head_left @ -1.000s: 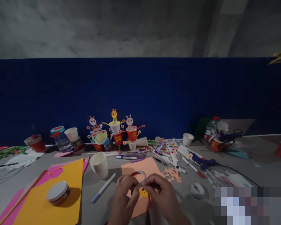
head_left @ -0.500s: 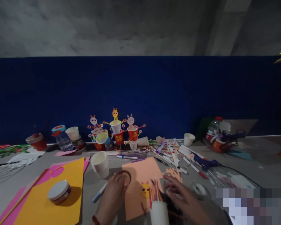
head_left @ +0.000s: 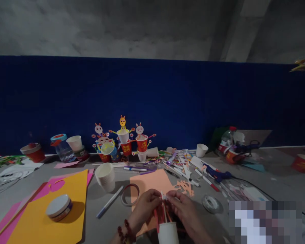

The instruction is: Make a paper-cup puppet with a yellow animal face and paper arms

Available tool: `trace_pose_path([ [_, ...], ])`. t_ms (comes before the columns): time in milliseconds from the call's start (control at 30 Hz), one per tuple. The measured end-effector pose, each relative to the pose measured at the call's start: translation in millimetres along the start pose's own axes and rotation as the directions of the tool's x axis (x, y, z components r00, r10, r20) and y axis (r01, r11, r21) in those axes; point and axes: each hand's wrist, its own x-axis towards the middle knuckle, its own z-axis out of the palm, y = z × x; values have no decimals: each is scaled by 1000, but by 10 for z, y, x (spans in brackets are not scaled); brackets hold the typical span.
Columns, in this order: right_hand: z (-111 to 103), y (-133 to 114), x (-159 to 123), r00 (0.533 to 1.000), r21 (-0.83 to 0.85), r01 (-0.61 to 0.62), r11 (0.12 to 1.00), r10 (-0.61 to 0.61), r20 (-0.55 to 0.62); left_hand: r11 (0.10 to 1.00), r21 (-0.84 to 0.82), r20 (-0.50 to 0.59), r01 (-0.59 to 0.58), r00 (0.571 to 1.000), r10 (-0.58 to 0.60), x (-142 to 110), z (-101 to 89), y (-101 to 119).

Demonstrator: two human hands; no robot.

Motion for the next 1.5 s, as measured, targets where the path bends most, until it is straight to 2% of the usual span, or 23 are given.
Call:
trace_pose_path([
  [200,73,-21,-104,996,72,-54,996,49,68,993,-112,-16,28,999,-30,-104,-74,81],
  [533,7,59,-27,997,-31,-52,998,53,51,987,-149,-11,57,998,-59,-125,-79,158],
  [833,22,51,-43,999,-163,42,986,-44,-11,985,-169,-13,38,999,-40,-119,-70,128],
  [1033,26,1,-80,979,-284,197,938,-206,-1,975,-221,4,-19,1000,21,-144,-52,99],
  [1200,56,-26,-88,966,-271,251,929,-259,4,951,-309,48,-30,998,48,-141,-59,117],
  [1333,80,-95,-114,980,-192,194,962,-181,82,918,-396,142,17,989,43,-170,-95,184],
  [1500,133,-298,-205,972,-37,-28,999,36,230,863,-501,240,67,969,64,-267,-111,276],
])
